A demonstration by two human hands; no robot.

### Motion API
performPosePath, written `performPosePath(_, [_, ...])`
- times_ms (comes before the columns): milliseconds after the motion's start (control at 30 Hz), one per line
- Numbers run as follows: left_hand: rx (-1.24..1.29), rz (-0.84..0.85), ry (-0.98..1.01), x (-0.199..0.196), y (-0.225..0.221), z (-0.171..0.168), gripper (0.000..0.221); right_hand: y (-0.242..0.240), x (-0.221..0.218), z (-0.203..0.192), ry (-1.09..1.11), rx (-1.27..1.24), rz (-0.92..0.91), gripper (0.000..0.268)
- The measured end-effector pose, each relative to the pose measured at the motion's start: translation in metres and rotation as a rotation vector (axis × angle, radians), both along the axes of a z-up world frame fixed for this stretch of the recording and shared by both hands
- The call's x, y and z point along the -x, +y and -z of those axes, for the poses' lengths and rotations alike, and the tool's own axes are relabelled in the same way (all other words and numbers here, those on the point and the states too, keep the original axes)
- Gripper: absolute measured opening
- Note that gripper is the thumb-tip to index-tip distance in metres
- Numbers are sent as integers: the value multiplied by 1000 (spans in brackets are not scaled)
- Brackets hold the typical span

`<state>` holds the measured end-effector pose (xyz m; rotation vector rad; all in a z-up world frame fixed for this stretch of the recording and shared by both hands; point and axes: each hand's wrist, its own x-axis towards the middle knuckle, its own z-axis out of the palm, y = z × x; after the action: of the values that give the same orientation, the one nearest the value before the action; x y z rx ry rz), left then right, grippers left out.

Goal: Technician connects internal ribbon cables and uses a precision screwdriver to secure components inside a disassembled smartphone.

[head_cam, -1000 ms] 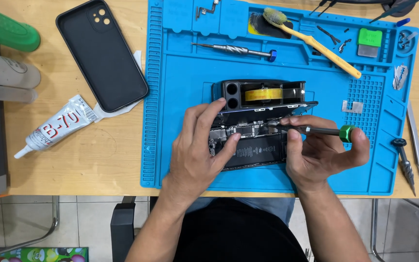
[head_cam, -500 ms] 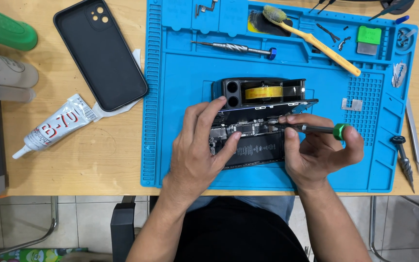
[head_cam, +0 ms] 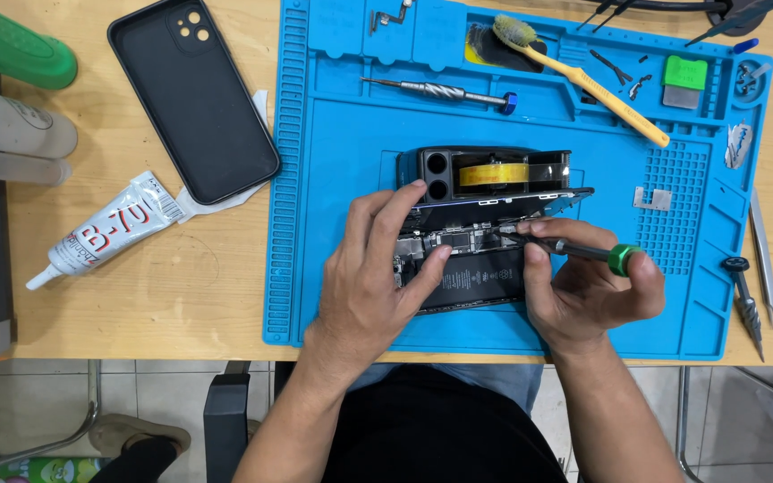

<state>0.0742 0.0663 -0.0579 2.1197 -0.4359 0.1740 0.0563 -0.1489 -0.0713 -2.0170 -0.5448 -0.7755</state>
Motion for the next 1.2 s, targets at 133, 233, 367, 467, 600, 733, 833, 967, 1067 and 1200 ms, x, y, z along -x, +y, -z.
performPosePath(133, [-5, -4, 1, 0, 0, 1, 52, -6, 0, 0, -17, 67, -85, 85])
performPosePath(233, [-15, -3, -12, 0, 1, 0, 51, -6, 1, -4, -34, 128, -136, 84])
performPosePath(367, [-12, -4, -20, 0, 1, -1, 50, -12, 3, -9, 25, 161, -151, 83])
performPosePath(467, [-12, 3, -8, 0, 1, -2, 51, -19, 3, -9, 63, 194, -142, 86])
performPosePath(600, [-10, -3, -21, 0, 1, 0, 49, -23, 3, -11, 102, 180, -92, 75])
performPosePath(733, [-15, -6, -40, 0, 1, 0, 49, -25, -1, -14, 54, 254, -35, 79])
performPosePath(833, [-16, -2, -38, -1, 0, -3, 49, -24, -5, -16, 76, 208, -27, 65])
performPosePath(967, [-7, -4, -17, 0, 1, -3, 49, -26, -6, -15, 19, 245, -30, 71])
performPosePath(1067, [-3, 0, -9, -1, 0, -2, 49, -27, -4, -11, 2, 260, -3, 68])
performPosePath(1200, [6, -2, -1, -1, 0, -3, 50, -27, -6, -11, -33, 309, 51, 69])
